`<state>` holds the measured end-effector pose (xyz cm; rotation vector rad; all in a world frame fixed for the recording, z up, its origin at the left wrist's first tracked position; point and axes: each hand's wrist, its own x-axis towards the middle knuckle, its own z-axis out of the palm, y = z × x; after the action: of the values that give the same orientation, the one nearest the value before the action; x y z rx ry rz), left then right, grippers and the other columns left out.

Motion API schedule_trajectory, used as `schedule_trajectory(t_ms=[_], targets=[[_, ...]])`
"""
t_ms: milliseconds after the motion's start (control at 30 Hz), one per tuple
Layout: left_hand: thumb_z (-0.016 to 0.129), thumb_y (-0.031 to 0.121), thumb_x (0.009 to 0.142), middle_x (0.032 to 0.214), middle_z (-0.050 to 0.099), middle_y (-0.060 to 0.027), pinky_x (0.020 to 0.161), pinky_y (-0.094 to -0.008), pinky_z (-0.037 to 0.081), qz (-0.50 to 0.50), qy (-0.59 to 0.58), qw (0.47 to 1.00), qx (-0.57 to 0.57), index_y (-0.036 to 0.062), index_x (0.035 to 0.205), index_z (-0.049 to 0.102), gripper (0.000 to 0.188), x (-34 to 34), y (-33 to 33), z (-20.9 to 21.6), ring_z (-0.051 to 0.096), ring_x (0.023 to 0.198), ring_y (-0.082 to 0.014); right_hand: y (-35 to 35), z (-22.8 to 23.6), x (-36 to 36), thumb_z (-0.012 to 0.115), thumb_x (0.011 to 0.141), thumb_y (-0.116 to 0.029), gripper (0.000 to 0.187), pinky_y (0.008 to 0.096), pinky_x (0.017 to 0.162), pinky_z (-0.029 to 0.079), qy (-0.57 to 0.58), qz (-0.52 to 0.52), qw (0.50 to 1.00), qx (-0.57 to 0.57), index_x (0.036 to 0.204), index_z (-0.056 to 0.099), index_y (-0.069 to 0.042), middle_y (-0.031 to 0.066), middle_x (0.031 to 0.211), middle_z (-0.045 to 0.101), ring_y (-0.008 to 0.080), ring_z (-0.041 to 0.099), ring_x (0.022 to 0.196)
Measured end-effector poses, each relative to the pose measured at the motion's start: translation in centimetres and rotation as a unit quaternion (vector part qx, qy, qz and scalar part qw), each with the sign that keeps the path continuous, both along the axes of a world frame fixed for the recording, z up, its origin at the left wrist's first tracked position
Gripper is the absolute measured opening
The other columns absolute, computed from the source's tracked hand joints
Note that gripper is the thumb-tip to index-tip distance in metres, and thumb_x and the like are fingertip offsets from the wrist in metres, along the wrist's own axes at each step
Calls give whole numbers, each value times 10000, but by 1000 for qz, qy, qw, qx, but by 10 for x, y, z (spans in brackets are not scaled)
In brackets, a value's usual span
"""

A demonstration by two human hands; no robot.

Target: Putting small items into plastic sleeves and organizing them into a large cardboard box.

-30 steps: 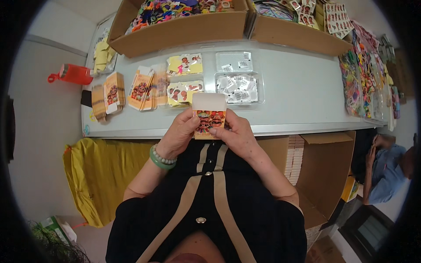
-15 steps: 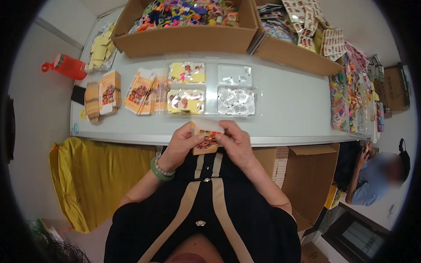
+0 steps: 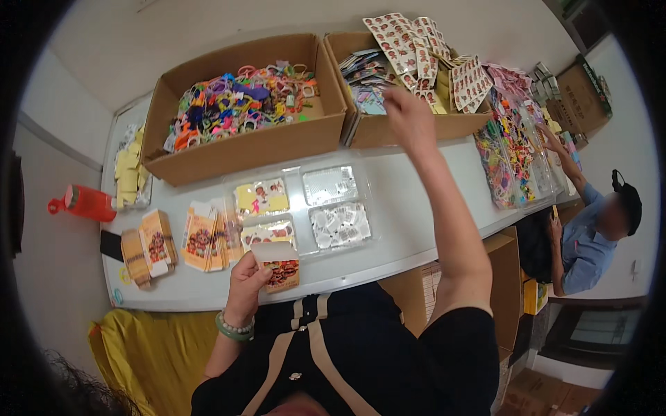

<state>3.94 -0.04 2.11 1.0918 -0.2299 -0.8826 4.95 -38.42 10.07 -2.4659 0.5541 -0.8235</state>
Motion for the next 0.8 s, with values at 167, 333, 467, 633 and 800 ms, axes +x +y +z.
schedule_trajectory(t_ms=[167,333,467,633,800], targets=[[584,82,886,1085,595,-32,897,-259,427,-40,-21,999,-13,-16,1145,534,282,22,-20,6,546,997,-96,-91,-35,89,610,786,-299,338,379,676,490,428,73,901,28,846,629,33,192,805,650,284,635,735],[592,100,887,1142,564,-45,899,-262,421,-53,-31,998,-15,-13,1158,539,299,28,-33,8,527,1022,-101,-110,-77,144,590,771,-306,350,394,737,507,405,52,913,18,921,659,2,197,853,659,310,650,800],[593,104,887,1101,573,-39,896,-260,422,-36,-56,998,-8,-10,1155,541,296,24,-31,6,531,1006,-100,-83,-44,138,560,753,-192,288,387,786,508,378,-49,920,92,998,675,-95,170,993,658,314,643,906],[585,95,892,1052,583,-26,870,-241,426,-27,-48,998,-23,-8,1149,542,280,16,-41,15,537,970,-92,-114,-73,136,591,718,-168,285,379,719,511,280,-43,954,97,960,667,-37,190,895,655,300,646,814],[578,84,896,1030,593,-12,845,-221,431,-67,-91,994,-12,-8,1140,541,263,3,-55,14,530,940,-66,-89,-72,158,574,722,-145,296,384,813,503,415,14,908,-63,981,679,-47,184,1022,652,323,633,945]])
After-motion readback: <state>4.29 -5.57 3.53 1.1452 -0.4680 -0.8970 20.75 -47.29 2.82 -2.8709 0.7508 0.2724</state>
